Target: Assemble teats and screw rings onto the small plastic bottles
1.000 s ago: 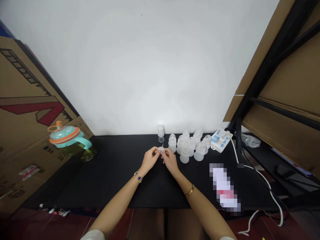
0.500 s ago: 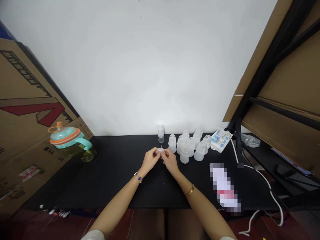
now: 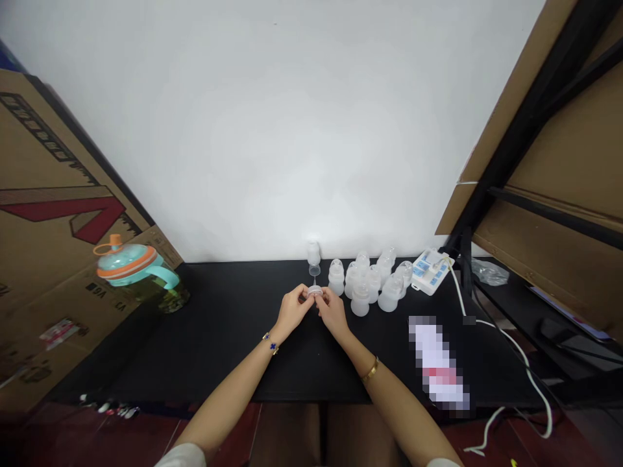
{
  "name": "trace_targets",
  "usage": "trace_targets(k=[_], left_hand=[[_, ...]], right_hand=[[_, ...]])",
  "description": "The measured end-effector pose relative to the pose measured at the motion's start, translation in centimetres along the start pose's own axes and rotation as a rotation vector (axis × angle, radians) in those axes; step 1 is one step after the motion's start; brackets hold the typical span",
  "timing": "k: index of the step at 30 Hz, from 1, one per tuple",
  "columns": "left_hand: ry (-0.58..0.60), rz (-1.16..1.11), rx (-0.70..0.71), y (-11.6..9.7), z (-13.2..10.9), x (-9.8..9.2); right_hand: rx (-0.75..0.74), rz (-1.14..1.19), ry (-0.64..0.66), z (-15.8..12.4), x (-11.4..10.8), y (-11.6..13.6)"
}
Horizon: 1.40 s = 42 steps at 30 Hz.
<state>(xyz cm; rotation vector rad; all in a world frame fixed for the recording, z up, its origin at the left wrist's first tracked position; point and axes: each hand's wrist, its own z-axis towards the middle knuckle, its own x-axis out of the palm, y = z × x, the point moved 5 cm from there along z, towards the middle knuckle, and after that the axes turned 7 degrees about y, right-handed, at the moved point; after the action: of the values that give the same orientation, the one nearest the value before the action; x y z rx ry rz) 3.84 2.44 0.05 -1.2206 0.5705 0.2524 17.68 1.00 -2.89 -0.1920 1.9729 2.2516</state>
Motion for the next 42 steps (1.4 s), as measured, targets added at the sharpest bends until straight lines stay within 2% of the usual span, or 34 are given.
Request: trace_targets(k=[11,18,27,32,42], left_hand=[[-0.003,0.128,0.026,-0.8,-0.2,-0.1],[0.024,0.192,0.024,-0.5,-0.1,0.1],[-0.035,0.292,-0.014,-0.4,0.0,-0.9],[-0.047,0.223,0.022,-0.6,0.0,-1.0],[0.015,-0.052,0.067,-0.4,0.0,-0.2]], right_hand=[[-0.037,-0.006,-0.002,-0.1,-0.1,0.2],[-0.014,-0.008,-0.002,-0.2,-0.1,0.5],[0.016,0.074,-0.005,0.2,-0.2,-0.5],[0.026,0.078,-0.009,0.3,-0.3,-0.5],[0.023,0.123,0.015,0.4,-0.2,-1.0]])
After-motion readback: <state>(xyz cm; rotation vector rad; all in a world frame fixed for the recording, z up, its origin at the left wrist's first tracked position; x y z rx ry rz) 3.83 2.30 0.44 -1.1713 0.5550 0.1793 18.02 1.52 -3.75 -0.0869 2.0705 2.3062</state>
